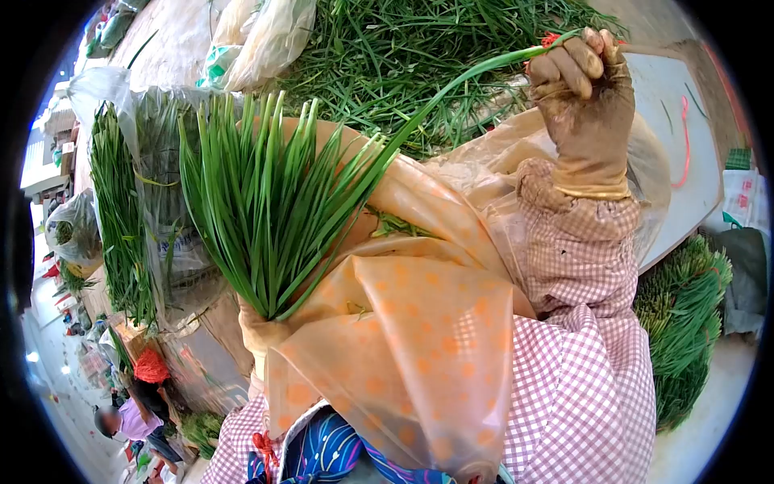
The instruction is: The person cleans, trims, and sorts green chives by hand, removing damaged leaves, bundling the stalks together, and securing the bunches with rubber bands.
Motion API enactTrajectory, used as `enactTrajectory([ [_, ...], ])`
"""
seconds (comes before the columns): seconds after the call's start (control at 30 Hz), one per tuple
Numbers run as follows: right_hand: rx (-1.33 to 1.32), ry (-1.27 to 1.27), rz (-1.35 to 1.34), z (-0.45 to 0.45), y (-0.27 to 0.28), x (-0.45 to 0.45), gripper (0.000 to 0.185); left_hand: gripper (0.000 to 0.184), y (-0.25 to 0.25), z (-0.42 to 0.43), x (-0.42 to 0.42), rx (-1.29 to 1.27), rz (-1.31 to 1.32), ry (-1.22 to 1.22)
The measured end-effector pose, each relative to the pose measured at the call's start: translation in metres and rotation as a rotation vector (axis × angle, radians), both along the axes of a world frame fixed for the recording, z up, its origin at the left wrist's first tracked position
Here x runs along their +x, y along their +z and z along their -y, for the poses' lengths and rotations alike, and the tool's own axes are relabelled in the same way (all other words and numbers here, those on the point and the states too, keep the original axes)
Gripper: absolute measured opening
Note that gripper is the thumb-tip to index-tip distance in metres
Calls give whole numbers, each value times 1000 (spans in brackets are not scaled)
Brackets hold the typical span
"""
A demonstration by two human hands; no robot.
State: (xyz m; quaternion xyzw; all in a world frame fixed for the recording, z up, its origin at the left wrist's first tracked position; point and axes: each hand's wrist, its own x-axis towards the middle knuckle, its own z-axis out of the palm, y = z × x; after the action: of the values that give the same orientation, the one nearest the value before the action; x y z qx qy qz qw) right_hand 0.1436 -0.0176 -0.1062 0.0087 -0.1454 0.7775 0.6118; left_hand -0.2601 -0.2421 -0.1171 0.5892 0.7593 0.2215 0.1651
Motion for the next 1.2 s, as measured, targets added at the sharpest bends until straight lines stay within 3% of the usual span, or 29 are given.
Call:
enactTrajectory([
  [0.1,-116,-68,-42,-4,-2,18,14,83,-7,-1,-5,69,141,-47],
  [0.2,-147,-178,88,-11,-1,25,16,84,-7,0,-6,27,145,-33],
  [0.27,-99,-514,634,-19,7,25,18,84,-8,2,-8,55,101,-47],
  [0.3,-92,-518,638,-19,11,21,18,84,-10,3,-9,80,58,-68],
  [0.33,35,-553,1103,-18,16,13,20,84,-14,4,-13,90,69,-72],
  [0.37,108,-557,1389,-21,20,8,20,84,-21,7,-19,84,147,-56],
  [0.47,151,-309,1718,-20,37,-13,23,80,-23,1,-11,87,390,-7],
  [0.5,-17,-209,1807,-24,45,-17,22,79,-22,1,-10,112,411,-10],
  [0.53,-25,-365,1828,-23,49,-22,22,79,-18,1,-8,127,423,-1],
  [0.57,-4,-369,1836,-31,43,-16,22,78,-13,0,-7,100,366,-14],
  [0.6,209,-625,1788,-42,31,-2,20,78,-12,1,-7,71,310,-27],
  [0.63,183,-671,1726,-48,34,6,19,78,-16,3,-9,81,322,-22],
  [0.7,35,-659,1472,-57,50,19,16,79,-28,5,-14,114,286,-57],
  [0.83,-70,-534,993,-53,83,2,12,81,0,-12,-1,46,246,-87],
  [0.97,-37,-426,804,-52,110,-50,9,88,-3,-14,-1,93,269,-70],
  [1.03,117,-462,874,-58,126,-81,8,86,6,-17,3,77,221,-29],
  [1.07,567,-589,919,-65,125,-97,9,85,11,-18,4,43,147,-49],
  [1.1,570,-558,887,-71,132,-111,9,84,15,-19,5,7,70,-65],
  [1.13,745,-275,676,-76,146,-124,23,85,14,-21,7,59,17,-69],
  [1.2,1043,-598,926,-54,141,-160,12,78,16,-21,9,20,77,-13],
])
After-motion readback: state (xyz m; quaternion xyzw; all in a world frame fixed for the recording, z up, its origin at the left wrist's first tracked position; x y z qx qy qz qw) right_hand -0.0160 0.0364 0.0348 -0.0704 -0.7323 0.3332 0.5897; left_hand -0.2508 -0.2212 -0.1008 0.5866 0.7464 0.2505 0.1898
